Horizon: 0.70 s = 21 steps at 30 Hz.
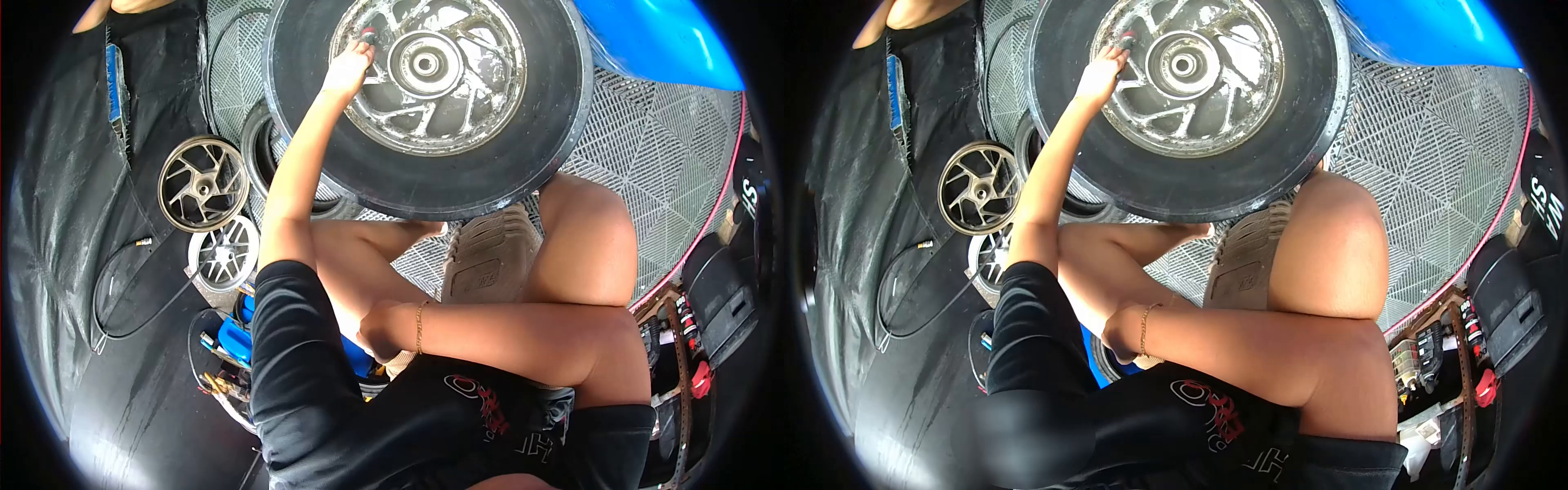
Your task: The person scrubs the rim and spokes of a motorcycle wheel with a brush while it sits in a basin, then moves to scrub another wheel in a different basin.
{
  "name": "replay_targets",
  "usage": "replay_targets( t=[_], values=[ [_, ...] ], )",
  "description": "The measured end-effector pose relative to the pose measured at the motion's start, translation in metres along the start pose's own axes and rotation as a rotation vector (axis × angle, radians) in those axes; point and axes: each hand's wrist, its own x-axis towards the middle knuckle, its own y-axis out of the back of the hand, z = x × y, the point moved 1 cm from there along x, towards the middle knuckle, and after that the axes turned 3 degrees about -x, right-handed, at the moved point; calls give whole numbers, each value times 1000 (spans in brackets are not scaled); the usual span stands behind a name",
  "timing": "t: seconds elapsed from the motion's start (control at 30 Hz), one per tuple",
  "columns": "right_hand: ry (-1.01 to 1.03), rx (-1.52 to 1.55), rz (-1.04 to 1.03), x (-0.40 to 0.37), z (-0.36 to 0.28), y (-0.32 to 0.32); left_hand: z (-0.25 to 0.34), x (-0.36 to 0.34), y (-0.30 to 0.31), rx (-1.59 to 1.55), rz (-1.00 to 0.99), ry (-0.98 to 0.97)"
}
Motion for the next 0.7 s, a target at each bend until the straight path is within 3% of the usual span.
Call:
replay_targets(
  t=[0.43, 0.5, 0.53, 0.7],
  values=[
    [-10, 4, -14, -11, -2, 12, -18, 13, -28, -147, 25, -16],
    [-27, 26, -57, -17, -6, 19, -8, 8, 4, -110, -109, -41],
    [-43, 47, -100, -19, -6, 21, -3, 3, 20, -115, 5, -83],
    [-71, 79, -145, -16, -8, 21, -2, -7, 50, -22, 154, -58]
  ],
)
